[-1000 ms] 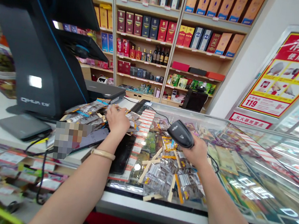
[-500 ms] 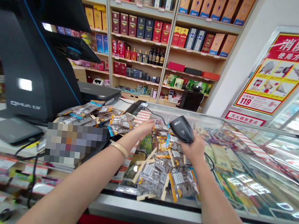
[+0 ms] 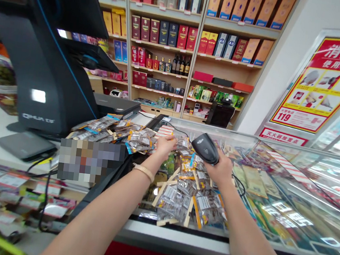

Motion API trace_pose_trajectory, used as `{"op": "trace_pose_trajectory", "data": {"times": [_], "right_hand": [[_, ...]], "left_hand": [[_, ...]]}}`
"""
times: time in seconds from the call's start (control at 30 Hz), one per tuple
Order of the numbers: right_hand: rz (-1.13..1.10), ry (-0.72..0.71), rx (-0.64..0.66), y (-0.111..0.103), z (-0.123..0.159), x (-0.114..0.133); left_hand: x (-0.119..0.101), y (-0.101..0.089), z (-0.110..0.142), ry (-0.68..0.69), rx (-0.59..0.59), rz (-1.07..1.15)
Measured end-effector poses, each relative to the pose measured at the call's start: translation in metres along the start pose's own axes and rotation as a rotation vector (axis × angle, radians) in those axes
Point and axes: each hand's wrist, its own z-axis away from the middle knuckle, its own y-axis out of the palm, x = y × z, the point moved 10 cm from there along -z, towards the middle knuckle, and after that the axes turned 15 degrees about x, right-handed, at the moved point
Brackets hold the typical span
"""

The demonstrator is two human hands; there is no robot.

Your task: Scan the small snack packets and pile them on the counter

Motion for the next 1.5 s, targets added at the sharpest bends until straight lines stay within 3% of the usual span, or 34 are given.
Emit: {"op": "trace_pose_trajectory", "data": {"times": [0.17, 0.27, 0.4, 0.53, 0.83, 1.03, 1.2, 1.4, 1.5], "right_hand": [[0.011, -0.027, 0.011, 0.002, 0.001, 0.003], [0.006, -0.044, 0.01, 0.0, 0.001, 0.007], [0.004, -0.069, 0.013, -0.001, 0.001, 0.012], [-0.002, -0.098, 0.036, 0.0, 0.001, 0.017], [-0.082, -0.154, 0.219, 0.012, 0.0, 0.029], [-0.134, -0.299, 0.254, 0.014, 0.005, 0.055], [-0.159, -0.291, 0.284, 0.017, 0.006, 0.061], [-0.164, -0.251, 0.273, 0.016, 0.004, 0.054], [-0.168, -0.251, 0.239, 0.014, 0.005, 0.048]], "left_hand": [[-0.05, -0.037, 0.027, 0.282, -0.178, -0.291], [-0.069, -0.046, 0.045, 0.475, -0.174, -0.331], [-0.075, -0.05, 0.062, 0.64, -0.13, -0.271], [-0.074, -0.044, 0.07, 0.697, -0.088, -0.264], [-0.08, -0.036, 0.073, 0.828, -0.01, -0.232], [-0.093, -0.021, 0.095, 0.964, -0.058, -0.59], [-0.096, -0.004, 0.106, 1.046, -0.058, -0.813], [-0.093, -0.001, 0.104, 1.012, -0.033, -0.793], [-0.093, -0.012, 0.098, 0.94, -0.072, -0.747]]}}
